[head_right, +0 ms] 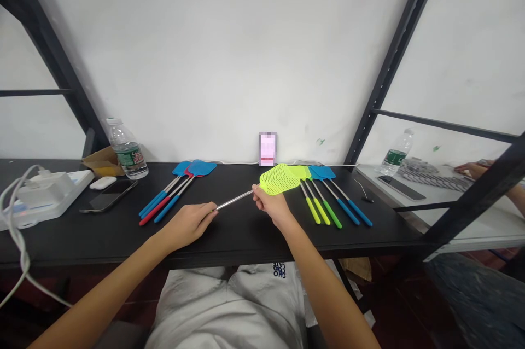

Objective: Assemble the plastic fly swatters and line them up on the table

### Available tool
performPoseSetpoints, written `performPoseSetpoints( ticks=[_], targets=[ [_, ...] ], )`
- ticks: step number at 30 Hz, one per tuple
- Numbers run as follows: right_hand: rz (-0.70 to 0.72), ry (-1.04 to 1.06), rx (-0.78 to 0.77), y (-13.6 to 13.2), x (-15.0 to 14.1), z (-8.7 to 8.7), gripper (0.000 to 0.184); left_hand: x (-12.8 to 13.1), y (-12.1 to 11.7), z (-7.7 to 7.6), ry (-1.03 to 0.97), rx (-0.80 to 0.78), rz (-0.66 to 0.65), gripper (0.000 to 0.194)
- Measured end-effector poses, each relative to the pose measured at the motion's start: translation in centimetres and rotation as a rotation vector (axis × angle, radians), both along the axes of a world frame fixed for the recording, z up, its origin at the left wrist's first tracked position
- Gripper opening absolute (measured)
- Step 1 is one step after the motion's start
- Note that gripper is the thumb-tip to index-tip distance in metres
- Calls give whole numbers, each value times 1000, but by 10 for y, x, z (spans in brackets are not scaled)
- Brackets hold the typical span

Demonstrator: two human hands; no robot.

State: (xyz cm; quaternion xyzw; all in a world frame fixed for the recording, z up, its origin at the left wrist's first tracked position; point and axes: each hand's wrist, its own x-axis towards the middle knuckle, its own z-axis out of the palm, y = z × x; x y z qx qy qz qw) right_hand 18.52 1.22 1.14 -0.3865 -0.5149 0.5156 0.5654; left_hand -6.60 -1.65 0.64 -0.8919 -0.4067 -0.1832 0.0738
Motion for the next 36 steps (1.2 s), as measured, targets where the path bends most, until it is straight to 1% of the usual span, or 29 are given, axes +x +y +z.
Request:
performPoseSetpoints(
  ticks=[10,13,18,21,25,29,33,36],
  targets=[
    [-23,18,15,1,1,1,36,1,0,2,-18,-42,6,27],
    [-88,81,12,5,5,1,34,-1,1,2,-32,-53,22,27],
    [-247,212,-24,15,19,1,29,-6,4,1,-65,-73,60,26],
    [-289,232,-66,20,25,-1,26,-8,6,0,-83,-74,115,23],
    [-252,229,-106,19,22,-1,26,-9,8,-3,-81,-30,177,14],
    [-229,243,-137,16,19,2,31,-12,13,-7,-79,38,203,9],
    [-181,255,-154,15,20,3,37,-11,12,-6,-136,74,170,13],
    [-79,240,-158,11,19,5,40,-6,5,2,-265,45,102,20]
  ],
)
